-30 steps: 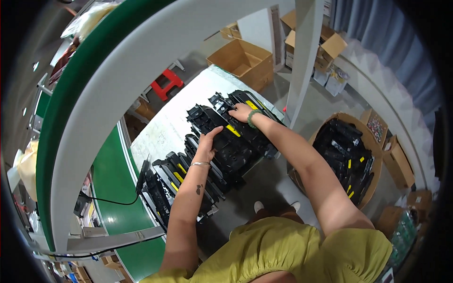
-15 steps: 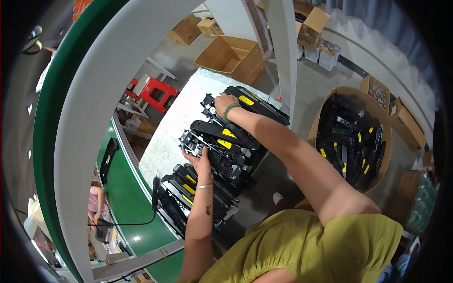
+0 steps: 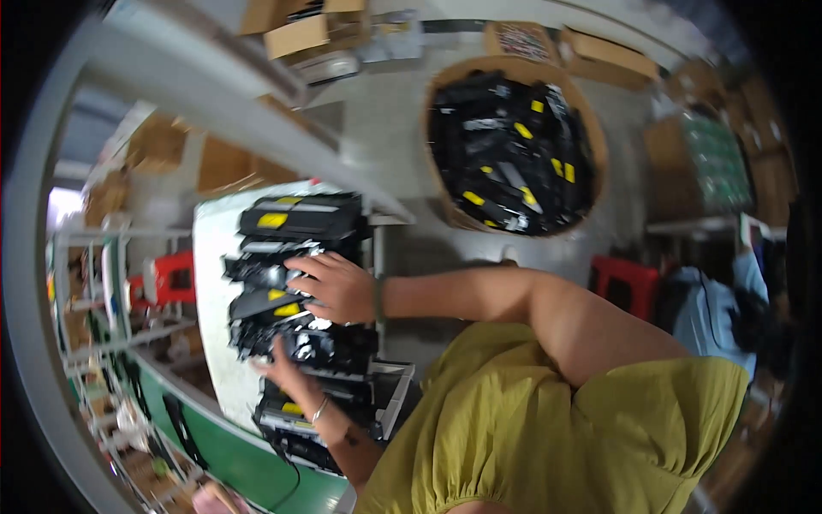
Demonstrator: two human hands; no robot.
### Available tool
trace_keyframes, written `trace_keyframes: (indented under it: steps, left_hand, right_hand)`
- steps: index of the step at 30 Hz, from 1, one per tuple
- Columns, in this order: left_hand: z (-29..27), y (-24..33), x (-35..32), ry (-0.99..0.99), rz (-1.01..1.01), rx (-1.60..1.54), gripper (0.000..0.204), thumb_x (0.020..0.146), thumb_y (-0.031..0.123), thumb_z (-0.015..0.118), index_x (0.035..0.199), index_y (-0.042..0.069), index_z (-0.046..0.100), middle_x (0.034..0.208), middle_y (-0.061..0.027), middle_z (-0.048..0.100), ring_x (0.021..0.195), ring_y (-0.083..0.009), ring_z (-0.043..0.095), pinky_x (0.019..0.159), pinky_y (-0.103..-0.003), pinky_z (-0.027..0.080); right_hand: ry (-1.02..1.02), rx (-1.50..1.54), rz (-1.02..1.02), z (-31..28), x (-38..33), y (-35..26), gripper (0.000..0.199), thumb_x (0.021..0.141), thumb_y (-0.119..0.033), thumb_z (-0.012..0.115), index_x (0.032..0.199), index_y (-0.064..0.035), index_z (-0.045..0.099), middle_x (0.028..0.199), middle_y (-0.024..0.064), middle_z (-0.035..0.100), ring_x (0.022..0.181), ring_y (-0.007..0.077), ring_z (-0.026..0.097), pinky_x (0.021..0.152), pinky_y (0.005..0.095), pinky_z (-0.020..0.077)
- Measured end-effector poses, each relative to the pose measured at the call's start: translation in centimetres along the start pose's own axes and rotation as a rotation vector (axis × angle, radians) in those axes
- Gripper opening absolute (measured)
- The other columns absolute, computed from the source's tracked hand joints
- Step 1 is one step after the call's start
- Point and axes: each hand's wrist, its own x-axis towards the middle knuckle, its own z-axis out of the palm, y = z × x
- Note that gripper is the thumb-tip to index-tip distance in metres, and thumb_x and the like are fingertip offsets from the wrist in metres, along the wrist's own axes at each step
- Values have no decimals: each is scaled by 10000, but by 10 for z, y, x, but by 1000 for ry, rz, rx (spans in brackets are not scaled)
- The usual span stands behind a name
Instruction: Moving black plastic components from a bulk bin and stacking them neatly on a workbench.
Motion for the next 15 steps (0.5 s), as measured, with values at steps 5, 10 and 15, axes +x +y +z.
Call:
trace_keyframes:
  steps: [5,10,15]
  left_hand:
    - [61,89,-68,-116,652,396,496,828,87,560,1267,3,343,1254,-136,417,1147,-234,401,940,-340,350]
    - [216,45,-130,-888,394,267,359,770,-52,521,1123,-12,468,1085,-129,544,983,-204,549,859,-301,438]
    - [349,-164,-157,-885,-978,210,443,822,267,596,1188,51,467,1132,-102,525,1037,-195,504,878,-316,409]
  right_hand:
    - [-54,-201,472,-109,-186,77,375,669,-135,599,1035,-68,549,1142,142,508,1043,308,494,873,406,420]
    - [-935,-171,1167,-223,-340,155,348,751,-253,539,1014,-31,592,982,204,605,937,361,569,824,420,452]
    - [-315,-166,1328,-229,-363,261,364,735,-235,570,1030,-21,579,1015,215,566,972,347,539,859,390,436]
